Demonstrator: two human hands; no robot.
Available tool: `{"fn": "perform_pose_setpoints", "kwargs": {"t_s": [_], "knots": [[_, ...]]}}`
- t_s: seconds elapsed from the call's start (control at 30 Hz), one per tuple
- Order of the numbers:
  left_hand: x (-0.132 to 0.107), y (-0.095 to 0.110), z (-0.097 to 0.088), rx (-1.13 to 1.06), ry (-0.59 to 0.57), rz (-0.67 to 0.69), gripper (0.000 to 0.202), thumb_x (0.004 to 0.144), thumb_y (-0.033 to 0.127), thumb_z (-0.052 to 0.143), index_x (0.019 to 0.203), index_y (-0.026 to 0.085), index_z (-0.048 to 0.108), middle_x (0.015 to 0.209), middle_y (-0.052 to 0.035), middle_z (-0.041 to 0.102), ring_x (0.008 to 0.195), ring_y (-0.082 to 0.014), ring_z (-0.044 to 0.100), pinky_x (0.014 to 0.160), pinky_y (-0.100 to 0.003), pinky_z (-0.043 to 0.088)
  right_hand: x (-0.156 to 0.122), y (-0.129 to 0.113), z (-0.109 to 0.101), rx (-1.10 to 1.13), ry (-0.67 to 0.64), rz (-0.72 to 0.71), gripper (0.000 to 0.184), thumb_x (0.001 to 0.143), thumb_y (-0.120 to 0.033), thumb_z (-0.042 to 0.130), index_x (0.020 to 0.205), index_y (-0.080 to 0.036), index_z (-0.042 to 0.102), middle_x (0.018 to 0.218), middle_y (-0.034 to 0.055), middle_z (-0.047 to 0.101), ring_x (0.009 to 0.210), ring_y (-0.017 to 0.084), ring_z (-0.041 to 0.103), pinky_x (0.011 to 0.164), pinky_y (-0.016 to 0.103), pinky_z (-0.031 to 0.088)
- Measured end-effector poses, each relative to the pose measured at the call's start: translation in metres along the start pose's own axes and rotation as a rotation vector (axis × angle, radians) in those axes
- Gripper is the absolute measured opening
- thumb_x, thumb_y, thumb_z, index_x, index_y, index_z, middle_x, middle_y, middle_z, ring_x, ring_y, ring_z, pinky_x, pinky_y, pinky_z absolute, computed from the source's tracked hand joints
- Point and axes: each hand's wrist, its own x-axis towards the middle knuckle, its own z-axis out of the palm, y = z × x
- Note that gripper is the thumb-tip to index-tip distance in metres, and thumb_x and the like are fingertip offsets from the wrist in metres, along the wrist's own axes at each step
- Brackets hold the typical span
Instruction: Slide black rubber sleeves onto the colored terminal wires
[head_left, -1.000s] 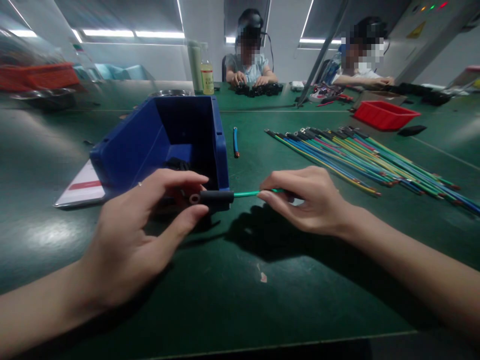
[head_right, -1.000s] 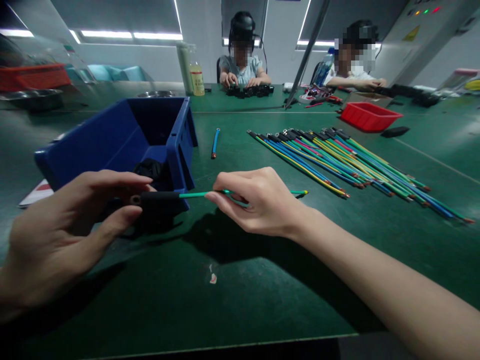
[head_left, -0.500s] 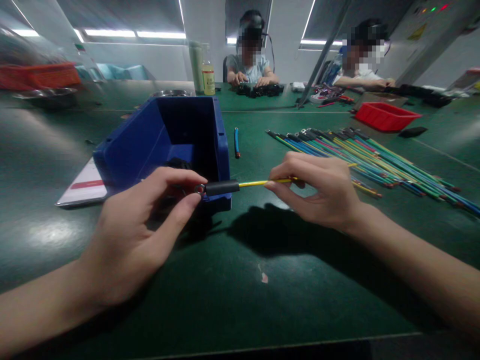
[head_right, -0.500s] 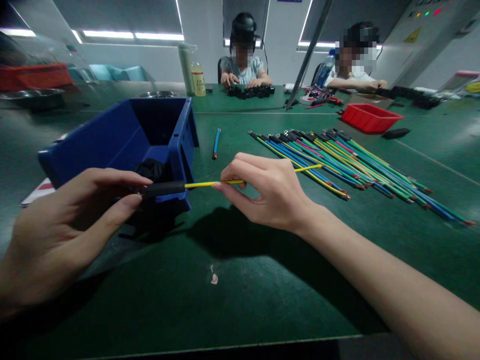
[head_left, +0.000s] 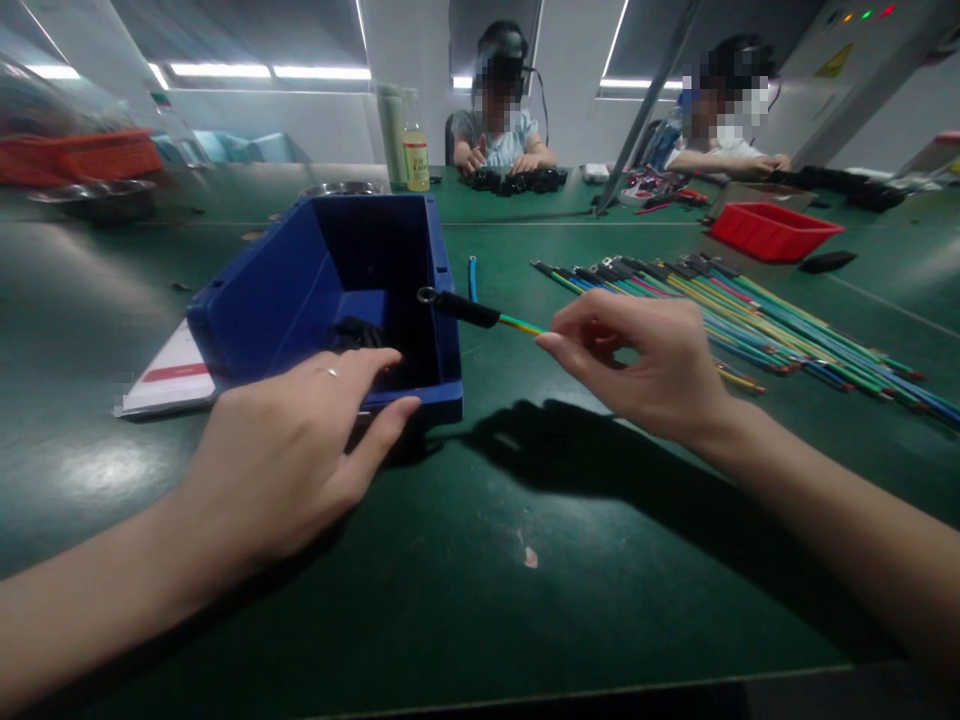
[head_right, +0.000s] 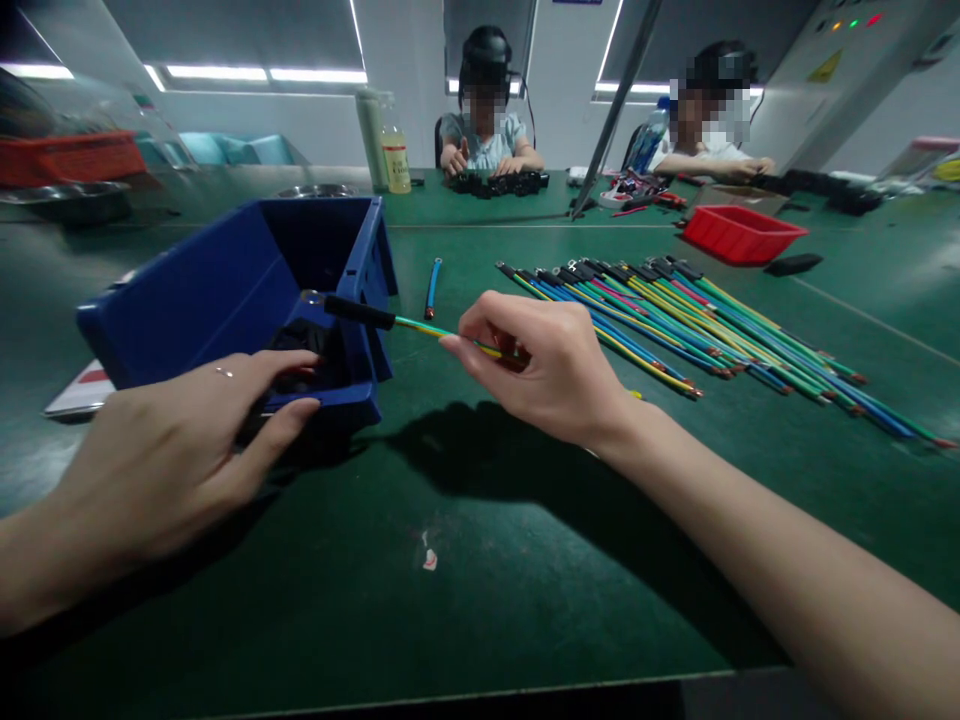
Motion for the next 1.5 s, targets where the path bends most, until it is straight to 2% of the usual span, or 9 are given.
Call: {"fn": "perform_pose_setpoints", "kwargs": {"t_s": [0.27,0.47,0.8,0.93,1.03,1.17,1.23,1.33,1.5], "knots": [[0.0,0.003,-0.001,-0.005,-0.073,-0.031,0.074,0.124,0.073,0.028,0.09,0.025,0.072,0.076,-0.007,0.079,0.061,-0.0307,0.075,0.056,-0.04,0.041,0.006,0.0,-0.001,0.087,-0.107,0.357,0.033,0.111,-0.041,0.069,0.082,-0.025,0.065,0.064,-0.0029,0.062,0.057,0.015,0.057,0.062,0.03,0.045],[0.0,-0.001,0.0,-0.057,-0.108,-0.087,0.076,0.121,0.077,0.03,0.088,0.026,0.075,0.08,-0.0084,0.082,0.065,-0.0313,0.075,0.059,-0.041,0.042,0.015,0.007,0.0,-0.286,-0.381,0.609,0.021,0.106,-0.023,0.073,0.085,-0.022,0.076,0.076,0.0043,0.076,0.071,0.021,0.068,0.067,0.032,0.041],[-0.002,0.002,0.001,-0.05,-0.118,-0.113,0.078,0.12,0.079,0.027,0.095,0.025,0.077,0.086,-0.0093,0.084,0.07,-0.0322,0.078,0.059,-0.042,0.044,0.013,0.019,0.0,-0.499,-0.558,0.635,0.024,0.114,-0.035,0.067,0.11,-0.022,0.085,0.102,0.012,0.086,0.088,0.027,0.075,0.07,0.034,0.042],[-0.001,0.003,0.001,-0.068,-0.072,-0.082,0.074,0.123,0.073,0.03,0.099,0.023,0.08,0.097,-0.0097,0.086,0.077,-0.0296,0.078,0.063,-0.042,0.048,0.021,0.02,-0.018,-0.326,-0.788,0.654,0.032,0.114,-0.038,0.064,0.093,-0.02,0.079,0.085,0.009,0.079,0.072,0.022,0.067,0.065,0.033,0.043],[0.0,0.003,0.0,-0.1,-0.069,-0.062,0.071,0.123,0.07,0.035,0.1,0.024,0.082,0.104,-0.0086,0.087,0.083,-0.0286,0.079,0.067,-0.042,0.051,0.022,0.025,-0.032,-0.083,-0.88,0.696,0.023,0.106,-0.035,0.067,0.094,-0.02,0.079,0.081,0.0062,0.078,0.069,0.021,0.07,0.063,0.032,0.049],[0.003,0.004,-0.003,-0.077,-0.054,-0.043,0.07,0.124,0.068,0.035,0.094,0.023,0.08,0.1,-0.0094,0.083,0.086,-0.0289,0.076,0.066,-0.043,0.051,0.017,0.029,-0.028,0.003,-0.818,0.668,0.023,0.103,-0.037,0.069,0.086,-0.023,0.076,0.073,0.004,0.074,0.062,0.021,0.069,0.06,0.032,0.048],[0.005,0.005,-0.003,-0.038,-0.036,-0.021,0.069,0.124,0.066,0.034,0.094,0.022,0.079,0.1,-0.0103,0.081,0.089,-0.0296,0.075,0.066,-0.043,0.051,0.015,0.026,-0.017,-0.241,-0.734,0.656,0.024,0.106,-0.034,0.067,0.087,-0.023,0.078,0.078,0.0065,0.077,0.067,0.023,0.07,0.062,0.034,0.045],[0.005,0.007,-0.002,0.002,-0.033,0.006,0.068,0.125,0.063,0.032,0.099,0.022,0.08,0.105,-0.0117,0.081,0.095,-0.0313,0.074,0.069,-0.044,0.051,0.014,0.019,-0.003,-0.684,-0.591,0.635,0.031,0.113,-0.033,0.057,0.11,-0.021,0.086,0.1,0.0157,0.086,0.082,0.029,0.076,0.063,0.036,0.035],[0.003,0.005,0.001,-0.09,-0.07,-0.051,0.073,0.125,0.068,0.027,0.097,0.025,0.079,0.091,-0.0084,0.079,0.085,-0.0317,0.071,0.075,-0.048,0.049,0.016,0.019,-0.006,-0.723,-0.616,0.626,0.031,0.11,-0.037,0.062,0.118,-0.023,0.089,0.11,0.0154,0.089,0.086,0.031,0.076,0.064,0.037,0.035]]}}
